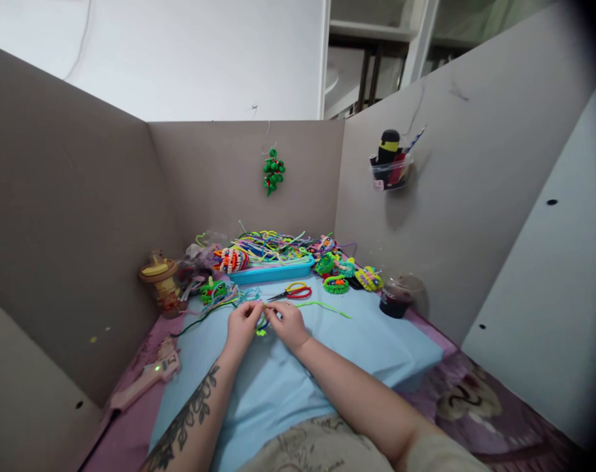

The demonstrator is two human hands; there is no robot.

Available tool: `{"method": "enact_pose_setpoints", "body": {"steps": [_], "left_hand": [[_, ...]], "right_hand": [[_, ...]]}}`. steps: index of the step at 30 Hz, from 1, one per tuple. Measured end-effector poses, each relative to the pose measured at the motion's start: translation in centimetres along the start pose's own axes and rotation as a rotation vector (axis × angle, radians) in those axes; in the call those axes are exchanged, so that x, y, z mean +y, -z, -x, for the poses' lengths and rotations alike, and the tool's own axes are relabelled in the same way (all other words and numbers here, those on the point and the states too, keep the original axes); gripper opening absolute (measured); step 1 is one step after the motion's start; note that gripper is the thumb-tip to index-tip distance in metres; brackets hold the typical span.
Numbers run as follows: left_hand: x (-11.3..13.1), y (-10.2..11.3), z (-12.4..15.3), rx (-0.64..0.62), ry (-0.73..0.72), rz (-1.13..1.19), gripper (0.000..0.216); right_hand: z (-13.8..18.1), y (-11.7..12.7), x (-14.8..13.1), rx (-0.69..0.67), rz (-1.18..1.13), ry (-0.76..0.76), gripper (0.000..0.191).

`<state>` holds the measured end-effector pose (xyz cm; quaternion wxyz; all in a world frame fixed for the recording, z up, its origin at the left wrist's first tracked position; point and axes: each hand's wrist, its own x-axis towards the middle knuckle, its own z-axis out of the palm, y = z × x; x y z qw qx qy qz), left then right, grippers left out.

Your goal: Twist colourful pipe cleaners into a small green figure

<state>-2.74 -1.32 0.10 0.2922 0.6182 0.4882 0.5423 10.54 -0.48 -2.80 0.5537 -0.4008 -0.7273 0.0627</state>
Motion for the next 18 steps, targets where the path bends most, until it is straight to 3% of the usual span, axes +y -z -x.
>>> {"method": "enact_pose_setpoints", "body": {"steps": [18], "left_hand": [[0.26,-0.82,0.82,-0.032,-0.054,-0.029,0.028]], "right_hand": [[0.26,-0.92,0.69,0.013,0.122,-0.035,0.022]]}}
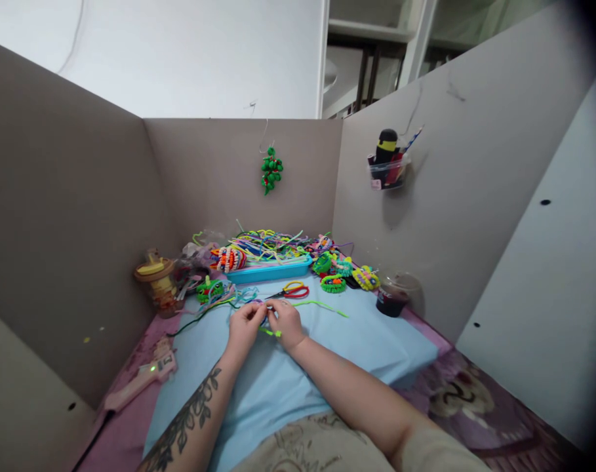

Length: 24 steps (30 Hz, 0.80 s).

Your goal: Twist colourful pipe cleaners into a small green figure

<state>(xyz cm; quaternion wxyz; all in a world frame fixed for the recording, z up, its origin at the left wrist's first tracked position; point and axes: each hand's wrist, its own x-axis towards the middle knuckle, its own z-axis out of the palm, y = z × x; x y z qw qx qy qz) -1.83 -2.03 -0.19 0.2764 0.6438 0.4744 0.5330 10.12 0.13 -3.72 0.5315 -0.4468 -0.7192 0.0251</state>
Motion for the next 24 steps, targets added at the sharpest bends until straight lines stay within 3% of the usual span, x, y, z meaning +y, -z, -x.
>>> {"method": "enact_pose_setpoints", "body": {"steps": [8,15,24], "left_hand": [[-0.8,-0.4,0.1,-0.032,-0.018,-0.031,0.028],[-0.6,0.4,0.0,-0.052,-0.290,-0.328,0.020],[-0.7,0.7,-0.1,-0.099,-0.342,-0.349,0.019]], "right_hand": [[-0.1,0.3,-0.1,0.019,-0.019,0.001,0.022],[-0.5,0.2,0.2,-0.006,-0.136,-0.028,0.021],[-0.7,0.3,0.1,-0.006,-0.204,-0.042,0.017]]}}
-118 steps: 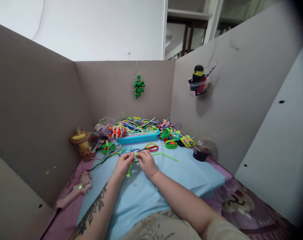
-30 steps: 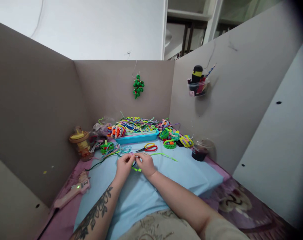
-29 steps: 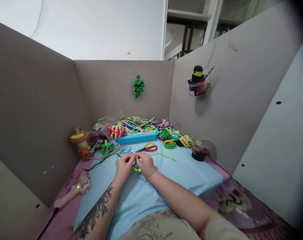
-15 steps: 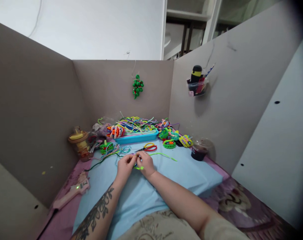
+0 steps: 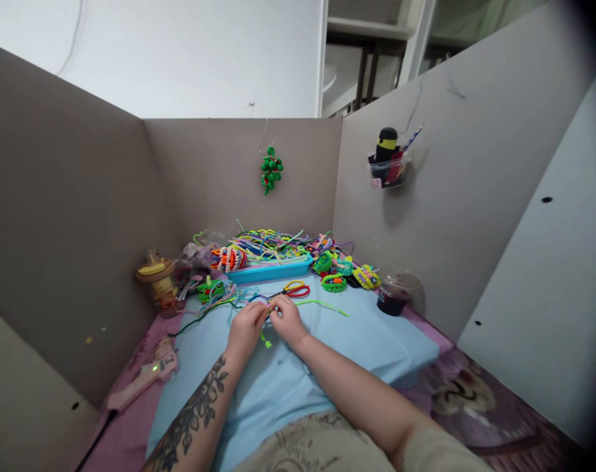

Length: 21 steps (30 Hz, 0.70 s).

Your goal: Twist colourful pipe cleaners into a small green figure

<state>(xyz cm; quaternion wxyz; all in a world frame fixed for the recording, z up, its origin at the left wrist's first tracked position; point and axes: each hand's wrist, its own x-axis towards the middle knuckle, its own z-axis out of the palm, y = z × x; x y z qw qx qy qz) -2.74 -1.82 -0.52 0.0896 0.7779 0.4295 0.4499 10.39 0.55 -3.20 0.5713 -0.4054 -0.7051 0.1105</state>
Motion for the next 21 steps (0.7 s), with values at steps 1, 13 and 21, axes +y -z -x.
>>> {"method": "enact_pose_setpoints", "body": {"steps": [1,13,21], "left_hand": [[0.05,-0.02,-0.03,0.013,0.018,0.021,0.018],[-0.54,-0.72,-0.50,0.051,0.352,0.360,0.028],[-0.18,-0.56,-0.55,0.025,0.350,0.369,0.027]], "right_hand": [[0.02,0.03,-0.06,-0.002,-0.006,0.002,0.017],[0.23,-0.13,-0.19,-0.040,0.015,-0.037,0.014],[0.36,-0.04,0.17,-0.032,-0.023,-0.112,0.011]]}}
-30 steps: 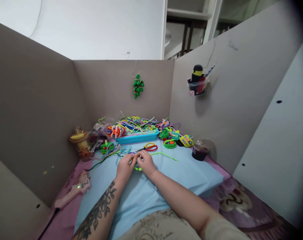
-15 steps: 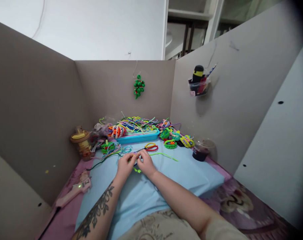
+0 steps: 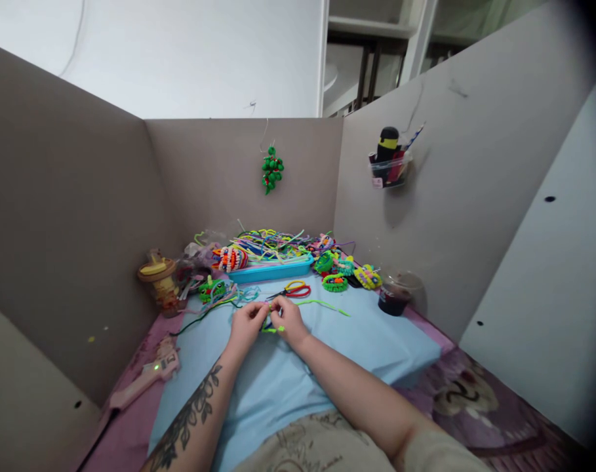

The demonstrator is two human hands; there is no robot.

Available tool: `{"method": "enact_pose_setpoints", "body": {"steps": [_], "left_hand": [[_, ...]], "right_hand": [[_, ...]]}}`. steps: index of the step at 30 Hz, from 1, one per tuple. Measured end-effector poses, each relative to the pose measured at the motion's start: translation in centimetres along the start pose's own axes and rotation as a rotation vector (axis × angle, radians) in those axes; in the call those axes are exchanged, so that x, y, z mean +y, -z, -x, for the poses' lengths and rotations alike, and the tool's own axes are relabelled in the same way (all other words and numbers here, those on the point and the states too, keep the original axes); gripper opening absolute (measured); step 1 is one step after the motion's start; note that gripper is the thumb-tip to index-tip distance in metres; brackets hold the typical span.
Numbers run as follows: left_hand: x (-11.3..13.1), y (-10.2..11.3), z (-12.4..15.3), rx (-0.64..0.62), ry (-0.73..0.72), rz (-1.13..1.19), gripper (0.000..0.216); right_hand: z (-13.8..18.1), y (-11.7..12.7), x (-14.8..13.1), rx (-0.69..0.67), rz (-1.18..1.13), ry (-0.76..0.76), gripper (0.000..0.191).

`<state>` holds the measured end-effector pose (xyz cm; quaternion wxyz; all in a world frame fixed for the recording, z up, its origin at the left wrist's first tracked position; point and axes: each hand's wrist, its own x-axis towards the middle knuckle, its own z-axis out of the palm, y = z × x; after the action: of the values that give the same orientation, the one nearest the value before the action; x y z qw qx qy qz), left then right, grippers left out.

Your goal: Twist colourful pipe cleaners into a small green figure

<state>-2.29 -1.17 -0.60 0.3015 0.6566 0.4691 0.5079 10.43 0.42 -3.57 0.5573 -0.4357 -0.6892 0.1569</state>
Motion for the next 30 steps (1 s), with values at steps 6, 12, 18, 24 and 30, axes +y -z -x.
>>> {"method": "enact_pose_setpoints", "body": {"steps": [6,12,18,24,30], "left_hand": [[-0.1,0.0,-0.1,-0.005,0.003,-0.035,0.028],[0.2,0.2,-0.3,0.048,0.058,-0.022,0.027],[-0.1,0.9,-0.8,0.192,0.143,0.074,0.032],[-0.3,1.0,-1.0,0.214,0.162,0.207,0.036],[-0.2,0.7,-0.8,0.197,0.139,0.176,0.036]], "right_hand": [[0.0,0.3,-0.7,-0.001,-0.049,-0.043,0.009],[0.1,0.4,-1.0,-0.020,-0.123,-0.057,0.013],[0.2,0.5,-1.2,-0.113,-0.115,0.122,0.034],[0.5,0.8,-2.2,-0.170,0.031,0.343,0.026],[0.8,0.3,-1.9,-0.175,0.190,0.450,0.020]]}}
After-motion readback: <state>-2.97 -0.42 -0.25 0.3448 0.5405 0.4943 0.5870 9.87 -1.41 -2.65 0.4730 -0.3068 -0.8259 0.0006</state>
